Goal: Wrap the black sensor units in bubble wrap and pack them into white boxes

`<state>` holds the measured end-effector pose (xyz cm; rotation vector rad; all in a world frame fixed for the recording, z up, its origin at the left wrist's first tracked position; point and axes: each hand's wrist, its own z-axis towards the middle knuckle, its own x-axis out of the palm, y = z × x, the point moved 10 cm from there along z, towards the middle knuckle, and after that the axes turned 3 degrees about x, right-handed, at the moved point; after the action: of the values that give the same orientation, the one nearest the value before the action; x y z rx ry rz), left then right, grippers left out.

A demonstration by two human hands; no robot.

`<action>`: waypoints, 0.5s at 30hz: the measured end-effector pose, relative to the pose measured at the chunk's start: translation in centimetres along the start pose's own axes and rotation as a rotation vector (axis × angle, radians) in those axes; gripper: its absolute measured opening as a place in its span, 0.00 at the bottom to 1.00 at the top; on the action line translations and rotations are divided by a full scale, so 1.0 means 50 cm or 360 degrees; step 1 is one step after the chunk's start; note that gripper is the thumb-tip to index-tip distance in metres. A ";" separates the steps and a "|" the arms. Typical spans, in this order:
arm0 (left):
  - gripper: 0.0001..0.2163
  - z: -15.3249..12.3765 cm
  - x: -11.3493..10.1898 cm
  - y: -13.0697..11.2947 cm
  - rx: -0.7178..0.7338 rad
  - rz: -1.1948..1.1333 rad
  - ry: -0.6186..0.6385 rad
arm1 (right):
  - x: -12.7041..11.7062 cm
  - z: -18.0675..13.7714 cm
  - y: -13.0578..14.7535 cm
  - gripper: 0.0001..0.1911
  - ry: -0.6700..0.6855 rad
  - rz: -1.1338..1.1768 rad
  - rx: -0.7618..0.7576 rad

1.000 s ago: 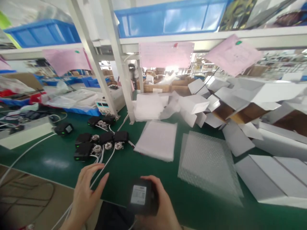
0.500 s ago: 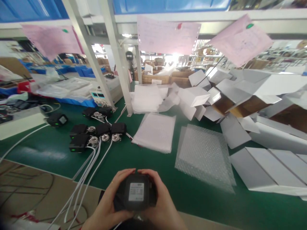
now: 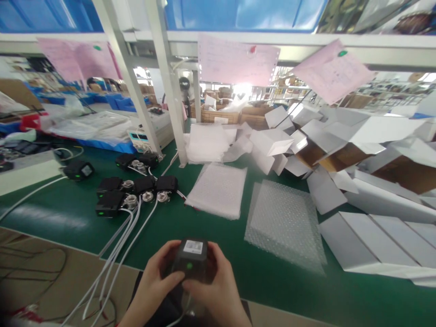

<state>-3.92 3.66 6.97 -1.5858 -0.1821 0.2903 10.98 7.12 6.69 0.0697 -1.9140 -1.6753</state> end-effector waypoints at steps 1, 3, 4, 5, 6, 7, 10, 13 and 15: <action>0.23 0.001 0.000 0.001 -0.0017 -0.0006 -0.0010 | 0.000 -0.001 0.000 0.29 0.0001 0.0004 0.0003; 0.22 0.000 0.002 0.001 -0.0013 -0.0022 -0.0002 | -0.001 -0.006 -0.006 0.28 0.0003 0.0012 0.0020; 0.22 -0.002 0.003 0.000 0.0010 -0.0043 0.0018 | -0.004 -0.009 -0.009 0.27 -0.0010 0.0024 0.0021; 0.22 -0.005 0.005 -0.003 0.0045 -0.0070 0.0045 | -0.011 -0.014 -0.014 0.28 -0.0061 0.0062 0.0018; 0.22 -0.008 0.008 -0.010 0.0100 -0.0098 0.0072 | -0.023 -0.018 -0.022 0.28 -0.0151 0.0143 0.0032; 0.21 -0.013 0.010 -0.021 0.0173 -0.0116 0.0098 | -0.035 -0.023 -0.034 0.27 -0.0261 0.0267 0.0073; 0.16 -0.036 0.018 -0.071 0.0448 -0.0036 0.0133 | -0.030 -0.031 -0.086 0.31 -0.0382 0.0822 0.0347; 0.15 -0.060 0.038 -0.107 0.0609 0.0143 0.0195 | 0.030 -0.017 -0.086 0.39 -0.0106 0.1295 0.0451; 0.17 -0.070 0.048 -0.115 0.0645 0.0228 0.0225 | 0.050 -0.007 -0.070 0.38 0.0029 0.1430 0.0388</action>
<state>-0.24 1.27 12.57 -1.2124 0.0970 0.3036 7.90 5.07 4.45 -0.5894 -1.7246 -0.8330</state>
